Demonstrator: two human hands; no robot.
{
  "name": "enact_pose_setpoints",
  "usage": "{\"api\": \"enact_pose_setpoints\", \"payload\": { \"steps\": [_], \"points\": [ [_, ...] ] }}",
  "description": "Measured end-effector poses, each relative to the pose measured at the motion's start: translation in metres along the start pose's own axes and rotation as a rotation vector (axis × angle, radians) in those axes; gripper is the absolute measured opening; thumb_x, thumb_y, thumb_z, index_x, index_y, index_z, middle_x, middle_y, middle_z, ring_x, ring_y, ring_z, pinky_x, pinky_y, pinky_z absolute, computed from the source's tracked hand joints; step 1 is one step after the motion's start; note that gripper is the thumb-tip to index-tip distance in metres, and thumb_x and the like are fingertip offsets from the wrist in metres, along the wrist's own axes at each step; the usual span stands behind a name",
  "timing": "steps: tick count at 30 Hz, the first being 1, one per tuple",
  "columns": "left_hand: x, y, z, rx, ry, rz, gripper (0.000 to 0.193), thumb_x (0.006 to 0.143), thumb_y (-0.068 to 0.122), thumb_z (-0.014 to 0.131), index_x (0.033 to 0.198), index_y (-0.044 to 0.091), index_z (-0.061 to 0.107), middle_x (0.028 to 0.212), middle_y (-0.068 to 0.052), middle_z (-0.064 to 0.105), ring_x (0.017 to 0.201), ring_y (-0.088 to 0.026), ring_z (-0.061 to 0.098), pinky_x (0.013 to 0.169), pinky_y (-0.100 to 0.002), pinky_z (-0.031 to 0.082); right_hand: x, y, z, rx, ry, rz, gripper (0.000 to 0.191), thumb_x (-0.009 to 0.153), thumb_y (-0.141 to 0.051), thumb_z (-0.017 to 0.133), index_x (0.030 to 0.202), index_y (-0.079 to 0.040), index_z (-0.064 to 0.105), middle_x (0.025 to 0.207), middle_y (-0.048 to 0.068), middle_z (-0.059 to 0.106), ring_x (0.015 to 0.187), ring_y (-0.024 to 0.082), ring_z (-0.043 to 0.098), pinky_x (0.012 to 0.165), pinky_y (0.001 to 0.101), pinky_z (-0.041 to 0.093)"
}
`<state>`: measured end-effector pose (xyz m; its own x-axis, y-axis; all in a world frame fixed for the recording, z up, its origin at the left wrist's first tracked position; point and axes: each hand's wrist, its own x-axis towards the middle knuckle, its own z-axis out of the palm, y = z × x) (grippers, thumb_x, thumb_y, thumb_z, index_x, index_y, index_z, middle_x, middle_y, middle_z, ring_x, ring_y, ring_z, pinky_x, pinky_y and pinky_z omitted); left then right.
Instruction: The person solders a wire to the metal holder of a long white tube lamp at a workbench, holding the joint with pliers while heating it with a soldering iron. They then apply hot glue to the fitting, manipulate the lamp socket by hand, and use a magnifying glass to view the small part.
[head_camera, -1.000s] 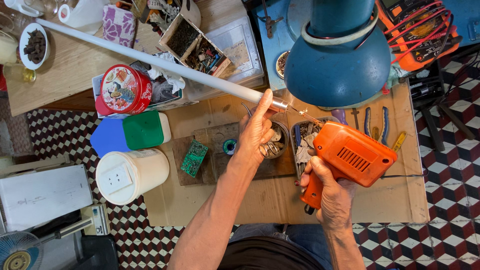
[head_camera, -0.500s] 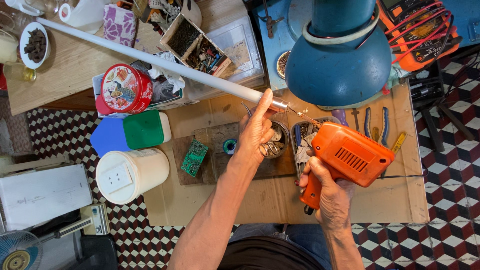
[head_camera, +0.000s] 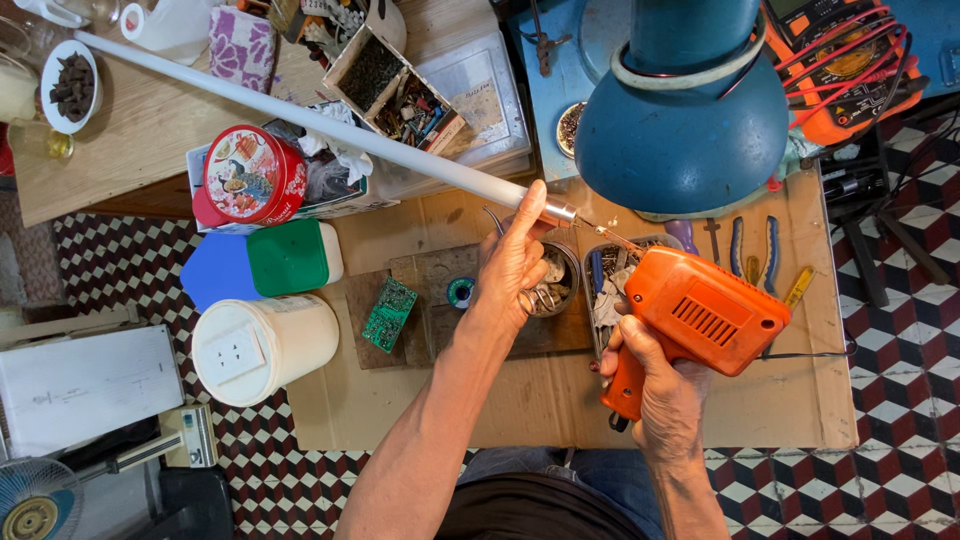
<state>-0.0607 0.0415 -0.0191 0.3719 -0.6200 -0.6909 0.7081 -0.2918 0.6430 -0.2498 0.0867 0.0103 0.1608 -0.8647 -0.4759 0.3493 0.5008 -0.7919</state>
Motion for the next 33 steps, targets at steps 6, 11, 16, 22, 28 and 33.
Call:
{"api": "enact_pose_setpoints", "payload": {
  "steps": [6, 11, 16, 22, 28, 33],
  "points": [
    [-0.0005, 0.0005, -0.0005, -0.006, 0.007, 0.001, 0.046, 0.078, 0.043, 0.085, 0.094, 0.005, 0.064, 0.087, -0.004, 0.064, 0.044, 0.000, 0.032, 0.034, -0.018, 0.025, -0.0012, -0.0007, -0.0002, -0.020, 0.014, 0.021, 0.026, 0.092, -0.011, 0.069, 0.115, 0.001, 0.064, 0.078, 0.008, 0.065, 0.060, 0.016, 0.065, 0.050, 0.0306, 0.055],
    [-0.0001, -0.0001, -0.0010, -0.013, 0.005, -0.003, 0.046, 0.078, 0.043, 0.085, 0.094, 0.005, 0.064, 0.088, -0.005, 0.066, 0.043, 0.000, 0.031, 0.034, -0.018, 0.025, -0.0022, -0.0011, 0.0008, -0.027, 0.021, 0.030, 0.025, 0.091, -0.011, 0.069, 0.113, 0.002, 0.065, 0.078, 0.008, 0.064, 0.059, 0.016, 0.065, 0.049, 0.0308, 0.054],
    [0.0003, 0.0000, -0.0019, -0.004, -0.007, 0.003, 0.047, 0.078, 0.045, 0.084, 0.094, 0.004, 0.065, 0.087, -0.005, 0.066, 0.044, 0.000, 0.032, 0.033, -0.018, 0.025, -0.0014, -0.0020, 0.0018, -0.032, 0.027, 0.023, 0.024, 0.092, -0.011, 0.069, 0.112, 0.001, 0.064, 0.078, 0.008, 0.064, 0.059, 0.016, 0.065, 0.050, 0.0304, 0.055],
    [0.0001, 0.0000, -0.0016, -0.010, -0.019, 0.006, 0.047, 0.077, 0.045, 0.084, 0.093, 0.005, 0.064, 0.086, -0.006, 0.068, 0.043, 0.000, 0.032, 0.033, -0.017, 0.026, -0.0013, -0.0017, 0.0018, -0.045, 0.034, 0.035, 0.023, 0.092, -0.011, 0.069, 0.111, 0.001, 0.064, 0.077, 0.008, 0.065, 0.059, 0.016, 0.065, 0.049, 0.0301, 0.055],
    [-0.0006, 0.0014, -0.0006, 0.007, 0.016, 0.005, 0.048, 0.078, 0.044, 0.085, 0.094, 0.005, 0.063, 0.085, -0.005, 0.065, 0.042, 0.000, 0.030, 0.033, -0.017, 0.026, -0.0017, -0.0003, 0.0008, -0.016, 0.000, 0.000, 0.024, 0.092, -0.011, 0.069, 0.113, 0.001, 0.064, 0.078, 0.008, 0.065, 0.060, 0.016, 0.065, 0.050, 0.0300, 0.056],
    [-0.0008, 0.0021, -0.0004, 0.000, 0.004, 0.000, 0.047, 0.077, 0.044, 0.085, 0.094, 0.006, 0.063, 0.087, -0.006, 0.067, 0.042, 0.000, 0.030, 0.032, -0.017, 0.026, -0.0024, -0.0003, 0.0006, -0.029, 0.015, 0.017, 0.024, 0.092, -0.011, 0.069, 0.112, 0.001, 0.064, 0.078, 0.008, 0.065, 0.060, 0.016, 0.065, 0.050, 0.0297, 0.055]
  ]
}}
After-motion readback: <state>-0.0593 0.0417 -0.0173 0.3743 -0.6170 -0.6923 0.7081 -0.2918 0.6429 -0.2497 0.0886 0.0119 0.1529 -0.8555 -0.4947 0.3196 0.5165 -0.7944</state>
